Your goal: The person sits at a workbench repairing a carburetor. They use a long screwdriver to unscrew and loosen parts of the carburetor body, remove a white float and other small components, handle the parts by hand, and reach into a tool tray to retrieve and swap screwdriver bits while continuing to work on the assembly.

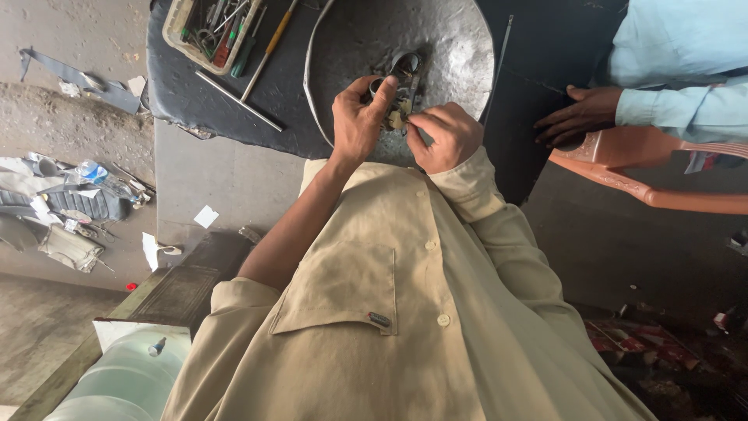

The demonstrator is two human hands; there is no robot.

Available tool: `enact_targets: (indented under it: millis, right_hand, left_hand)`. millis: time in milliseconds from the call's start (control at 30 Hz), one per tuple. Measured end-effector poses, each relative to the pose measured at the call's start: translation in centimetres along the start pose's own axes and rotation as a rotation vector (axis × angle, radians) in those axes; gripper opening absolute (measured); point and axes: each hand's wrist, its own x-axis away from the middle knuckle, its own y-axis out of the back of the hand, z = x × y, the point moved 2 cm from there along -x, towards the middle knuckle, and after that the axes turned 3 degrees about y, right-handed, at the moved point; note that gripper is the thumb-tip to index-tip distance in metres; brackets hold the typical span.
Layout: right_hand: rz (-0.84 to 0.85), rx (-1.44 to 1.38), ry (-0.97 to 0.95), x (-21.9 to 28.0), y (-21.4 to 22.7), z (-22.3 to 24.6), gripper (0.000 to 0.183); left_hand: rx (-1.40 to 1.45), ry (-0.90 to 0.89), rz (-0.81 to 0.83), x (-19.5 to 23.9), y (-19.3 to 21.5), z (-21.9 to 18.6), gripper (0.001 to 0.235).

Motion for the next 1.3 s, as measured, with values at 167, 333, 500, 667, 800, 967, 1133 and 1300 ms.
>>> enact_targets:
  millis: [167,333,500,667,800,967,1133,1300]
  right_hand:
    - [-0.022,0.030,0.025,0.2,-0.2,-0.4,0.015]
    - [-0.012,0.024,0.060,0.3,-0.2,-0.2,0.016]
    - [-0.027,-0.006,0.040,-0.2,0.2,0.4,0.014]
    - [-0.019,-0.093,-0.018,-0.4,0.7,1.1,0.012]
    - [-0.004,-0.277,-0.234,-0.4,0.9,1.3,0.009]
    - [0.023,-0.423,-0.417,-0.4,2.1,2.0,0.008]
    - [0.148,-0.475,-0.431,-0.8,4.2,2.1,0.012]
    - [0.201,-0.474,-0.435,-0.3,3.5,1.8,0.021]
  left_hand:
    - [0.019,0.016,0.014,-0.1,-0.1,-0.4,0.048]
    - [-0.048,0.005,0.011,-0.2,-0.1,-0.8,0.049]
    - [-0.088,-0.001,0.048,-0.4,0.1,-1.1,0.049]
    - [0.090,0.181,0.254,-1.4,0.5,-1.5,0.046]
    - [0.293,0.353,0.465,-1.7,0.8,-0.8,0.043]
    - [0.562,0.373,0.632,-1.1,0.4,1.6,0.052]
    - [0.379,0.334,0.482,-0.8,0.1,1.6,0.049]
    - [0.173,0.262,0.278,-0.6,0.0,0.3,0.048]
